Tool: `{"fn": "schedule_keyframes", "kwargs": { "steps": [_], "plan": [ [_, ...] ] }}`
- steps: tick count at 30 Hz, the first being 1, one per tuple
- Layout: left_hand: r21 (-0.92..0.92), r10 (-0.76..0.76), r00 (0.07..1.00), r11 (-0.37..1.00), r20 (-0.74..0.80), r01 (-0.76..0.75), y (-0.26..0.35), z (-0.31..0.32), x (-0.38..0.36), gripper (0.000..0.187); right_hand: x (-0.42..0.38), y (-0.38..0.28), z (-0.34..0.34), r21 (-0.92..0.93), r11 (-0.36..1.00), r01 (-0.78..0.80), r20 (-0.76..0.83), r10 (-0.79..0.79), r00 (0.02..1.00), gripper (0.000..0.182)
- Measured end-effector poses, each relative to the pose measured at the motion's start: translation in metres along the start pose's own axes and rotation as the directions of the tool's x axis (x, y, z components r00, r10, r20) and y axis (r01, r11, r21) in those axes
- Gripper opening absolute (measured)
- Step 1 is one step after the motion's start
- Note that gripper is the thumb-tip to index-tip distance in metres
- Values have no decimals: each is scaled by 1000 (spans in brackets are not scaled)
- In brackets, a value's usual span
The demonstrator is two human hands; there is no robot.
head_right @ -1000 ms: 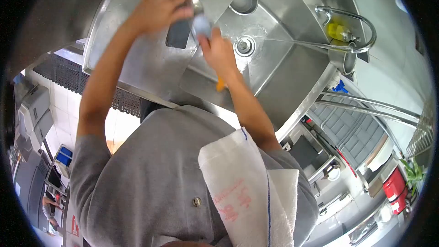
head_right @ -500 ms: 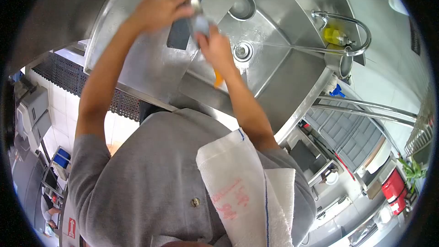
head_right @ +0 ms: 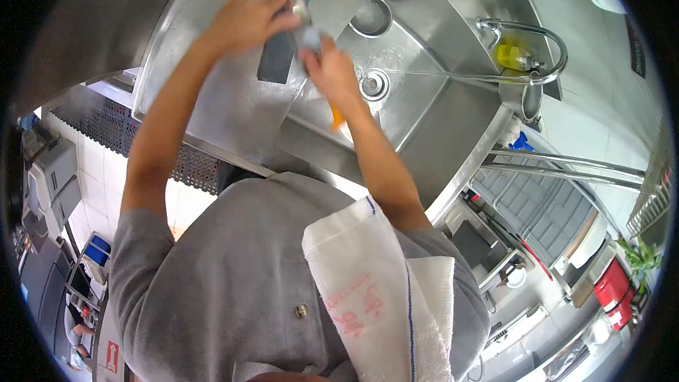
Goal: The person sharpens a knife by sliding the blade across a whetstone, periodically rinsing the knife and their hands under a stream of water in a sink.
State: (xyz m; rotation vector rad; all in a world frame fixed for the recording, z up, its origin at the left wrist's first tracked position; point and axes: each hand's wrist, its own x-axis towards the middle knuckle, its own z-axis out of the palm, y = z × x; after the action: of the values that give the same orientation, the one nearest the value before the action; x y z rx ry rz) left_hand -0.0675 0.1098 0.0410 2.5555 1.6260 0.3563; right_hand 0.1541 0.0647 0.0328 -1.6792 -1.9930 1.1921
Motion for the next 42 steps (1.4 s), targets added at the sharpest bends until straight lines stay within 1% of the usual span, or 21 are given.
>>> {"fn": "schedule_keyframes", "kwargs": {
  "steps": [2,3,5,7,8,9,12,14,15,17,19,21,24,25,28,30,32,34,36,40,42],
  "plan": [
    [-227,-37,999,973,5,38,-26,-19,45,53,48,-34,-12,36,990,-138,-9,138,990,40],
    [-226,-36,999,974,6,36,-24,-20,46,53,45,-31,-10,38,990,-138,-10,138,990,40],
    [-64,-56,964,995,261,75,-21,-18,48,71,34,-12,-1,-48,999,-12,-83,8,997,38],
    [68,51,994,996,93,-58,13,4,-17,72,-30,5,0,-72,986,-153,88,159,983,39],
    [-31,40,995,999,91,-37,40,0,-55,72,-66,15,-2,-140,979,-147,184,172,968,37],
    [-123,28,996,992,84,-17,55,-5,-76,72,-101,32,8,-142,990,5,61,4,998,39],
    [-120,13,993,993,117,1,58,-11,-76,72,-100,17,3,-131,988,-85,113,100,989,38],
    [6,23,999,1000,47,-23,15,1,-26,70,-32,7,2,-146,989,-22,9,24,1000,34],
    [-93,-38,995,995,97,47,-10,-1,9,70,8,5,5,-33,997,74,-71,-76,995,33],
    [-187,-93,983,975,156,122,-30,-4,37,69,46,-45,-15,35,993,-113,-12,114,993,32],
    [-119,77,983,988,-168,-98,-41,2,44,49,40,-15,-2,-4,1000,-24,-49,24,999,32],
    [35,-13,1000,999,7,13,-2,6,-2,68,1,7,3,16,1000,18,-8,-18,1000,34],
    [-89,-31,999,996,-10,30,53,2,-76,67,-98,22,4,-101,987,-126,171,142,975,39],
    [-109,-12,1000,994,10,13,61,-6,-86,71,-113,20,4,121,993,7,110,-21,994,37],
    [-74,1,999,997,38,2,39,-6,-55,72,-60,2,-3,-158,981,-110,116,129,985,37],
    [10,16,999,1000,34,-16,-20,12,9,70,9,-10,-1,-3,999,-41,2,41,999,36],
    [23,46,998,999,46,-47,-42,6,32,71,46,-41,-12,30,983,-180,19,180,984,37],
    [-50,161,987,986,-13,-161,-31,-13,38,48,25,-36,-9,43,987,-152,34,151,988,37],
    [141,-42,979,990,199,13,16,-8,-16,74,-23,-5,5,9,997,-82,72,81,994,35],
    [-114,-20,998,993,56,26,61,-3,-87,78,-111,23,6,8,997,82,80,-82,993,35],
    [-106,-24,998,994,61,30,57,-5,-73,78,-89,20,7,-218,976,25,19,-21,1000,35]
  ]
}}
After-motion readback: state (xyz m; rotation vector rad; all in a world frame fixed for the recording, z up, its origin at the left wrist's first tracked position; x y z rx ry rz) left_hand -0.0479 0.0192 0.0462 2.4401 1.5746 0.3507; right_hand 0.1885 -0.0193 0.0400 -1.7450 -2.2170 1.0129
